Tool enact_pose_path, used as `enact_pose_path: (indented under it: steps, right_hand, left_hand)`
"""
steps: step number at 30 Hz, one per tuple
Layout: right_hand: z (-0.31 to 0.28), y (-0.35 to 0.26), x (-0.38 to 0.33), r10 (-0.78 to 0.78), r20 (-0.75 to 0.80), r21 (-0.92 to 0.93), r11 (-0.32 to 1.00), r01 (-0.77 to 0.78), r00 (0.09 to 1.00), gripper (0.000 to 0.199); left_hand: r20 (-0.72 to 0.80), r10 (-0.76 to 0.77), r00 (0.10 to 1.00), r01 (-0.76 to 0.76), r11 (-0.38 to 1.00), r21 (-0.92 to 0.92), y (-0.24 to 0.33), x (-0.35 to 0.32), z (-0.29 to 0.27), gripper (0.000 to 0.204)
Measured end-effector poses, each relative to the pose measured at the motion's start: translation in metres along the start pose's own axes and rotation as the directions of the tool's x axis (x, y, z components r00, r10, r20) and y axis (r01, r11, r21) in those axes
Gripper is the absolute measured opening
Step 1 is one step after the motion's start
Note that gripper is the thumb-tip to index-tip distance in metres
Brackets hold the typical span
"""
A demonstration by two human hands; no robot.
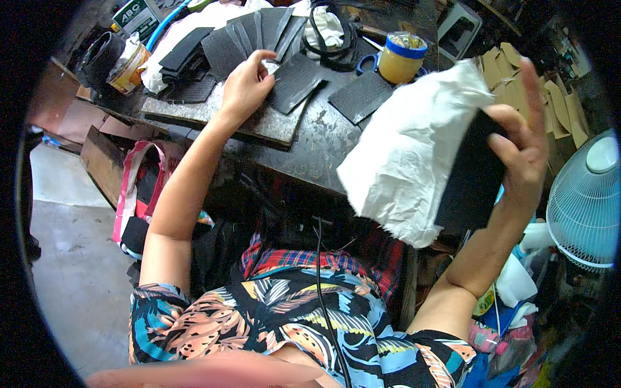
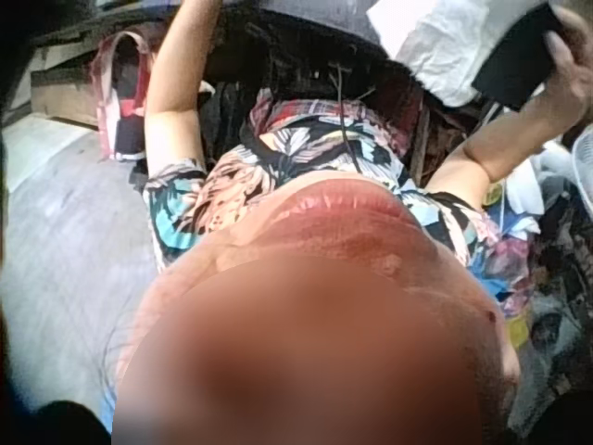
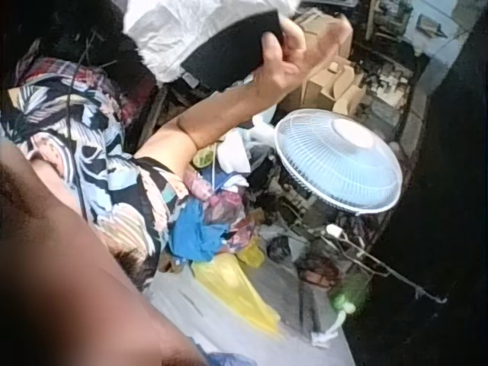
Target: The person wipes small black rectangular pieces with a white cloth on a cluttered workbench. They repeatedly pick up pieces, wipe them, and place them back, handling them one at a time.
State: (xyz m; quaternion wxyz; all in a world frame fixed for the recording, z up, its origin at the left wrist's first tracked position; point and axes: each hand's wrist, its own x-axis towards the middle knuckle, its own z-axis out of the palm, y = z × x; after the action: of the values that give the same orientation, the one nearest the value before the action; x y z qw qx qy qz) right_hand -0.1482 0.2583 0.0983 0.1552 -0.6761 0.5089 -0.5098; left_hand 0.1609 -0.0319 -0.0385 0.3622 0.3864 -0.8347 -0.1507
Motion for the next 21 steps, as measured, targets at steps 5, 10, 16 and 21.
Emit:
enact_pose_path:
  steps: [5,10,16,21]
  right_hand:
    - [0.034,0.029,0.033,0.096,0.051,-0.174,0.981,-0.086,0.994,0.077]
    - [0.078,0.019,0.063,-0.179,-0.184,-0.163,0.975,0.150,0.966,0.073]
    - [0.137,0.028,0.102,0.016,-0.378,0.207,0.976,0.068,0.926,0.077]
    - [0.210,0.059,0.081,0.175,0.024,0.535,0.829,-0.161,0.984,0.088]
  left_hand:
    - [-0.134,0.156,0.979,-0.150,0.987,0.051,-0.001,-0.007,0.005,0.031]
    - [-0.274,0.093,0.957,-0.133,0.982,-0.133,0.015,-0.021,-0.010,0.026]
    - [0.436,0.173,0.883,0.319,0.461,-0.828,0.031,-0.061,-0.048,0.061]
    - [0.348,-0.216,0.913,0.355,-0.004,-0.935,0.024,-0.052,-0.080,0.078]
